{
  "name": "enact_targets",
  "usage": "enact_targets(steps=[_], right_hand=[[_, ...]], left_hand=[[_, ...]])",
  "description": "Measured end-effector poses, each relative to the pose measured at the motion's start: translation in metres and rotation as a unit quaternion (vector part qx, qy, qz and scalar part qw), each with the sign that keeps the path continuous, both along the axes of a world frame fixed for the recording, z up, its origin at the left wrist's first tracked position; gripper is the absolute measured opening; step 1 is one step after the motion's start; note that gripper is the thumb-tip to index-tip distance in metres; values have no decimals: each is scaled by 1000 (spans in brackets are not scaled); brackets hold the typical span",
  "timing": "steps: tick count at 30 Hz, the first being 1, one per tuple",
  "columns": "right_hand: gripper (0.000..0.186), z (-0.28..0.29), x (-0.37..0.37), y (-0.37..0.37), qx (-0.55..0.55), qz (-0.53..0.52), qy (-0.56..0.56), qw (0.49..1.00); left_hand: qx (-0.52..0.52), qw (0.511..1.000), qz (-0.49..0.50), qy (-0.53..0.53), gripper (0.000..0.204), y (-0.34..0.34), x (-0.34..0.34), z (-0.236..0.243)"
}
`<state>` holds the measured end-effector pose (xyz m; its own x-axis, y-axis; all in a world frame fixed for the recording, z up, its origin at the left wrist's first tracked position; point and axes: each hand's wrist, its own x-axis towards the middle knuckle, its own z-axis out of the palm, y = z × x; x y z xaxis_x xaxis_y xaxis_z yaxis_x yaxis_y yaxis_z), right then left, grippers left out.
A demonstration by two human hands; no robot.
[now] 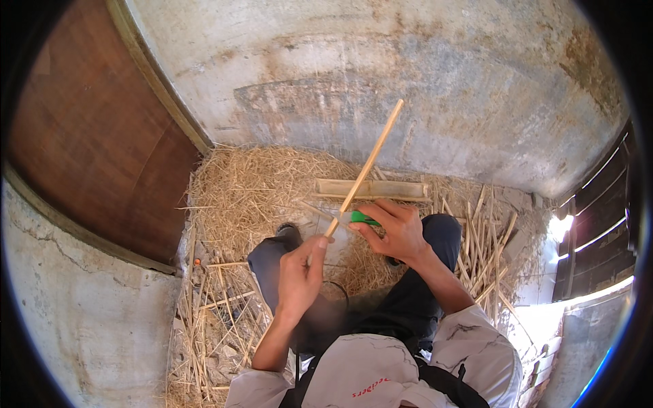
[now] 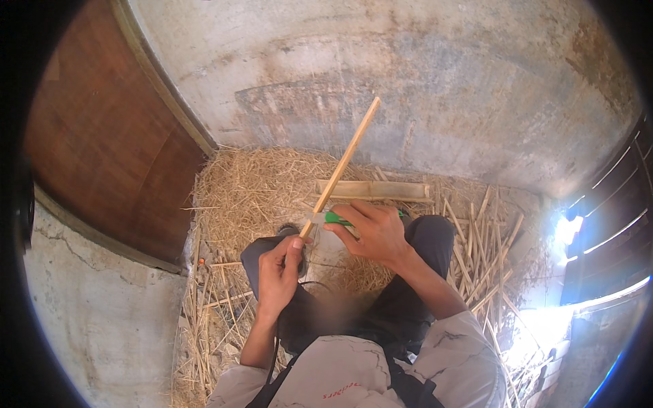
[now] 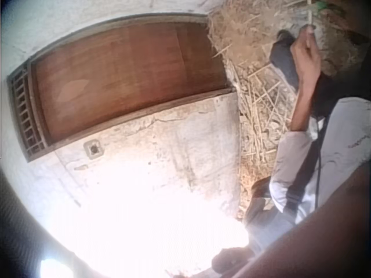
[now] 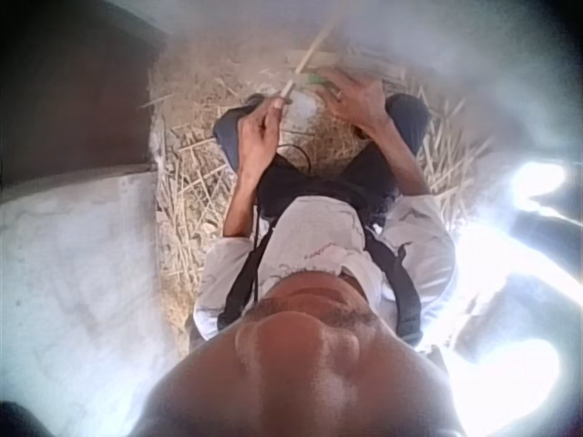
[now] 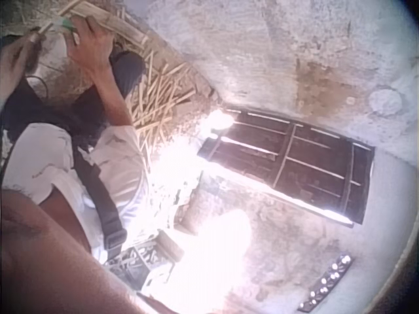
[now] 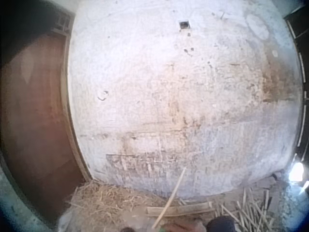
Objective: The person whittles and shapes a thin wooden strip using a small green knife while holding it against another perpendicular wooden strip to create a joint.
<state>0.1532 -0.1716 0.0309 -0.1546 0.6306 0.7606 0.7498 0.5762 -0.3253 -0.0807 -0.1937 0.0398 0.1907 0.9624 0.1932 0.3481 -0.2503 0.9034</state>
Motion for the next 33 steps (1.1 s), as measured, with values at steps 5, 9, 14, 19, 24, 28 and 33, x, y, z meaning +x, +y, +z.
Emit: enact_targets(steps=[5,9,14,19,24,28,33], right_hand=[[20,13,57,34,4,-148,125,981],[19,24,85,43,-43,-159,150,975],[20,10,73,30,-78,-140,141,977],[25,-18,25,13,-47,30,121,991],[30,-22,5,5,-12,62,42,997],[29,-19,-1,4,2,62,22,998],[30,-18,-5,4,20,46,8,999]], left_hand=[[-12,999,-12,45,28,-14,-13,-12],[-53,998,-14,45,29,-21,-20,-14],[-47,999,-26,-11,25,-11,-16,-25],[-58,998,-32,-22,22,-1,-9,-24],[-50,997,-50,-18,29,2,0,-8],[-21,998,-52,-11,32,6,5,-5],[-64,996,-39,-48,32,4,6,-9]])
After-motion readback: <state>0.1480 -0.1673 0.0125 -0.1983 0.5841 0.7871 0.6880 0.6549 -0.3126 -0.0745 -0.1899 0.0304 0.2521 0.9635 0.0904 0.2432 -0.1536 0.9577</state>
